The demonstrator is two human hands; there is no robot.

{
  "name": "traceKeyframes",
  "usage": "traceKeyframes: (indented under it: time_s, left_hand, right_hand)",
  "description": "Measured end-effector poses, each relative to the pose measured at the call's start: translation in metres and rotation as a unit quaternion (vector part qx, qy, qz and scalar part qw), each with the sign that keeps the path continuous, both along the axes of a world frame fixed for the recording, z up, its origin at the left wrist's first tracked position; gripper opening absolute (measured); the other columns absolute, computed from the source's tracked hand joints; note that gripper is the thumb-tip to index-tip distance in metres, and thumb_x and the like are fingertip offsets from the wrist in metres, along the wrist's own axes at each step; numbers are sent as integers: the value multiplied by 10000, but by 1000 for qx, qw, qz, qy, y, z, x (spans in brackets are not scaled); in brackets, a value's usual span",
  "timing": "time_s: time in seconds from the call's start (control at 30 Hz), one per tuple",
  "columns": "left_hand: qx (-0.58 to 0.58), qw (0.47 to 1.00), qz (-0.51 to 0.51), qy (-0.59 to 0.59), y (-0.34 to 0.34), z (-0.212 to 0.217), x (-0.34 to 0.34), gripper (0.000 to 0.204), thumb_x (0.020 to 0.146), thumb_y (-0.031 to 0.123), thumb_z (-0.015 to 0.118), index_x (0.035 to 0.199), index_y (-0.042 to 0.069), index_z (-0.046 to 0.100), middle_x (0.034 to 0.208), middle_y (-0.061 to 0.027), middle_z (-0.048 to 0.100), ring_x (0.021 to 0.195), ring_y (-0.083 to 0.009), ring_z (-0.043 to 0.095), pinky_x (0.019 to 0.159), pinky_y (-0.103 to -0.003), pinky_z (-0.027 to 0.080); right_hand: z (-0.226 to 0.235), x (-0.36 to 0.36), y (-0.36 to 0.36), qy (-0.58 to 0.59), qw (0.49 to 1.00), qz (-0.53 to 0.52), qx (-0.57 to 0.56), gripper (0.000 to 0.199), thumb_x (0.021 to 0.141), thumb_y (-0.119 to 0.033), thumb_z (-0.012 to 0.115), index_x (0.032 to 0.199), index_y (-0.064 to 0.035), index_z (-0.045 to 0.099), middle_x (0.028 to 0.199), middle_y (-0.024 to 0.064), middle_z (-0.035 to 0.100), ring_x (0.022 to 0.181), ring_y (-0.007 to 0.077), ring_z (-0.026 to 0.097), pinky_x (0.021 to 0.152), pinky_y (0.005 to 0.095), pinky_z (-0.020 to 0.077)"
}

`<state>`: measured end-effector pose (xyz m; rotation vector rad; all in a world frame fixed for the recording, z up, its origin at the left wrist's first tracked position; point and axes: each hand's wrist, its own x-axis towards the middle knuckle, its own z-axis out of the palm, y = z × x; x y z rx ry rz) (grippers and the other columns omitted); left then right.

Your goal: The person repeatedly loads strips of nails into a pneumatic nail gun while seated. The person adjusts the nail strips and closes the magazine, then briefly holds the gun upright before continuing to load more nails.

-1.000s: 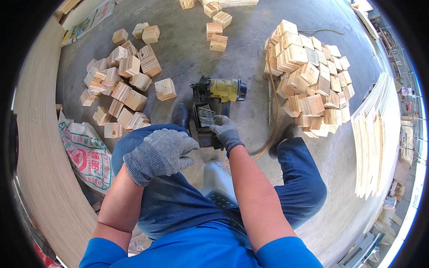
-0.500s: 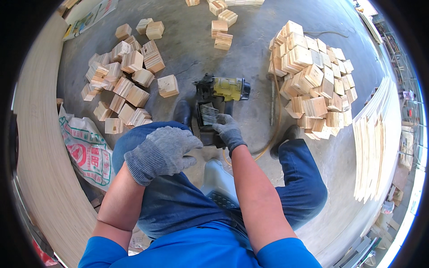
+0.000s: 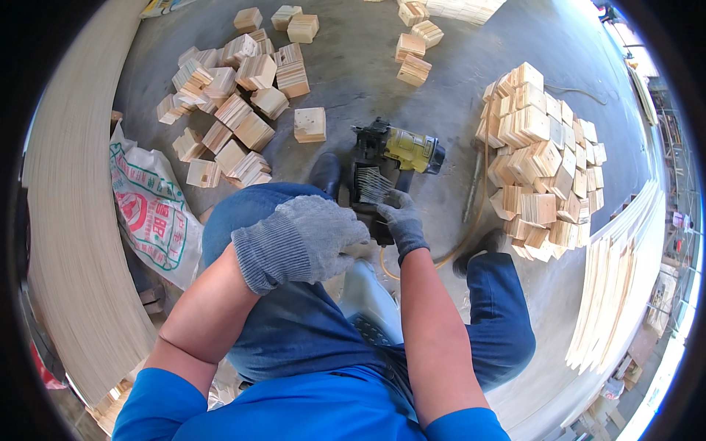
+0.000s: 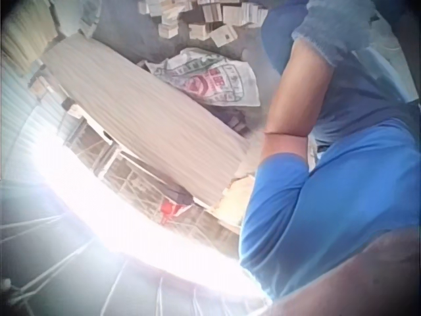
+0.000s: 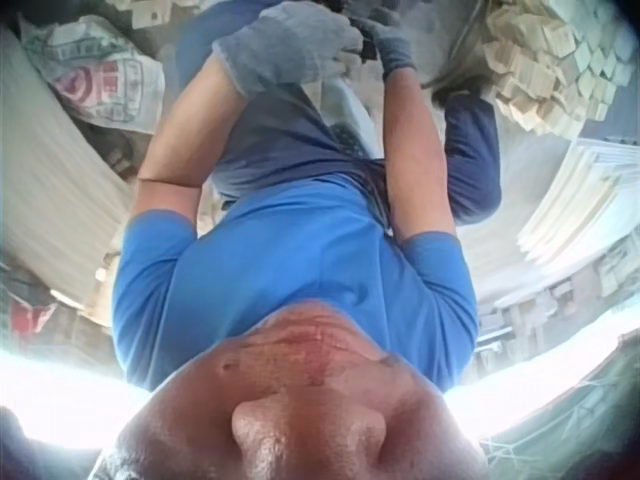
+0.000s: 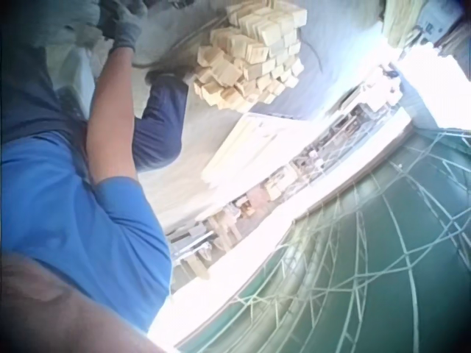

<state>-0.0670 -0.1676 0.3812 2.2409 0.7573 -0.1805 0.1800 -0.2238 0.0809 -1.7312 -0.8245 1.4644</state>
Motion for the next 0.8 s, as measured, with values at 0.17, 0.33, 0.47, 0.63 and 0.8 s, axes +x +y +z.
traceKeyframes:
  time_s: [0.17,0.33,0.47,0.63,0.8]
  left_hand:
    - [-11,999,-1,-33,0,-6,-5,228,850,264,690,1025,122,727,926,-146,709,910,-352,699,832,-452,559]
    - [0,999,-13,-31,1,-8,-4,183,870,267,679,977,125,721,904,-144,715,886,-351,706,815,-454,563]
    - [2,1000,-14,-9,1,-5,-5,186,877,271,680,989,128,718,881,-142,720,876,-349,715,797,-461,568]
    - [8,1000,-3,-8,0,-6,-7,206,881,277,685,1017,126,720,889,-140,725,882,-341,721,815,-456,573]
    - [4,1000,-16,2,1,-7,-5,221,880,279,691,1035,125,723,917,-151,725,906,-342,720,827,-454,573]
  right_hand:
    - [11,-4,2,-21,1000,9,2,522,853,-57,780,1329,26,582,1193,144,712,1069,223,686,949,338,546]
    - [15,-3,2,-20,1000,2,5,539,848,-48,778,1338,40,570,1198,147,710,1085,227,685,957,336,545]
    - [18,-6,3,-12,1000,3,14,567,838,-52,783,1347,49,556,1202,158,706,1091,230,683,965,337,543]
    - [24,-10,5,-48,999,9,-14,584,825,-29,794,1351,56,556,1211,160,706,1077,230,687,956,344,547]
    - [18,-6,2,-28,1000,-7,-9,561,826,-1,790,1339,57,570,1199,153,712,1063,224,693,944,345,553]
